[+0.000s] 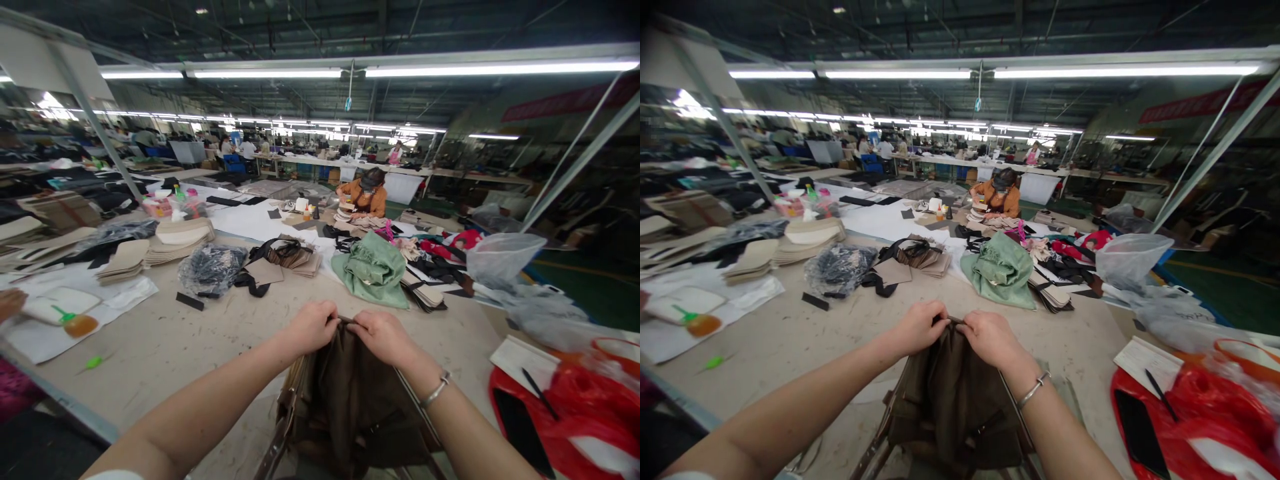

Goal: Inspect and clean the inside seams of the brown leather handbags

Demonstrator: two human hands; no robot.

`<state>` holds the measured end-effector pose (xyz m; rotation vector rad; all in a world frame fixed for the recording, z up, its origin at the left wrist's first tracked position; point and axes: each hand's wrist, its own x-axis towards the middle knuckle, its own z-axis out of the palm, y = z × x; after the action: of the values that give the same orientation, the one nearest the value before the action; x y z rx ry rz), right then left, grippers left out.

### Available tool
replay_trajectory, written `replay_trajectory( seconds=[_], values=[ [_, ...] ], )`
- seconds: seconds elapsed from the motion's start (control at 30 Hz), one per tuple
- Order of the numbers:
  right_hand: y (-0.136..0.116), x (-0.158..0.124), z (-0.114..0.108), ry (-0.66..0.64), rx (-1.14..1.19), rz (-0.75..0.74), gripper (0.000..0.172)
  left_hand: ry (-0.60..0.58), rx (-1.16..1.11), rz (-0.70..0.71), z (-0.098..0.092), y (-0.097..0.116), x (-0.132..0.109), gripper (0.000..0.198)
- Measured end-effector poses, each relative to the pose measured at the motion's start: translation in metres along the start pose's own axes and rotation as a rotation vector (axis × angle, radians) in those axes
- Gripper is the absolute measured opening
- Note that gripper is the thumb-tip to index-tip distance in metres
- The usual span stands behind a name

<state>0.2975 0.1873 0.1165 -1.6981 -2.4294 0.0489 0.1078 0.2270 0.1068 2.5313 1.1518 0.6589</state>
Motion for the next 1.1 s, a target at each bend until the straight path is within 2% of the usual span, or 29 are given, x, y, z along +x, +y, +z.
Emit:
replay_trajectory(
  seconds=[0.13,0.27,0.4,0.6,0.7,0.8,0.97,1.1],
  values=[
    [0.000,0.000,-0.001,0.005,0.016,-0.006,0.033,0.023,-0.040,-0.031,0.002,0.000,0.000,0.006],
    [0.001,0.000,-0.001,-0.002,0.032,-0.004,0.032,0.031,-0.096,-0.019,0.002,0.000,0.001,0.029],
    [0.002,0.000,-0.001,0.010,0.033,-0.020,0.033,0.000,-0.026,0.020,0.003,0.003,0.003,0.017],
    [0.005,-0.004,-0.002,0.001,0.113,-0.015,0.039,0.042,-0.036,-0.017,0.006,0.003,0.002,0.018],
    [0.002,0.000,-0.004,-0.011,0.161,-0.031,0.033,0.032,-0.023,-0.043,0.007,0.002,0.003,0.018],
    [-0.005,0.007,-0.004,-0.006,0.065,-0.017,0.030,0.020,-0.017,-0.063,0.005,0.000,0.005,0.019],
    [-0.011,0.012,0.000,0.011,-0.042,-0.075,0.029,-0.079,-0.179,-0.041,-0.004,-0.011,0.003,0.019],
    [-0.007,0.010,0.001,0.028,-0.017,-0.146,0.030,-0.194,-0.385,-0.049,-0.011,-0.019,-0.001,0.046]
  ],
)
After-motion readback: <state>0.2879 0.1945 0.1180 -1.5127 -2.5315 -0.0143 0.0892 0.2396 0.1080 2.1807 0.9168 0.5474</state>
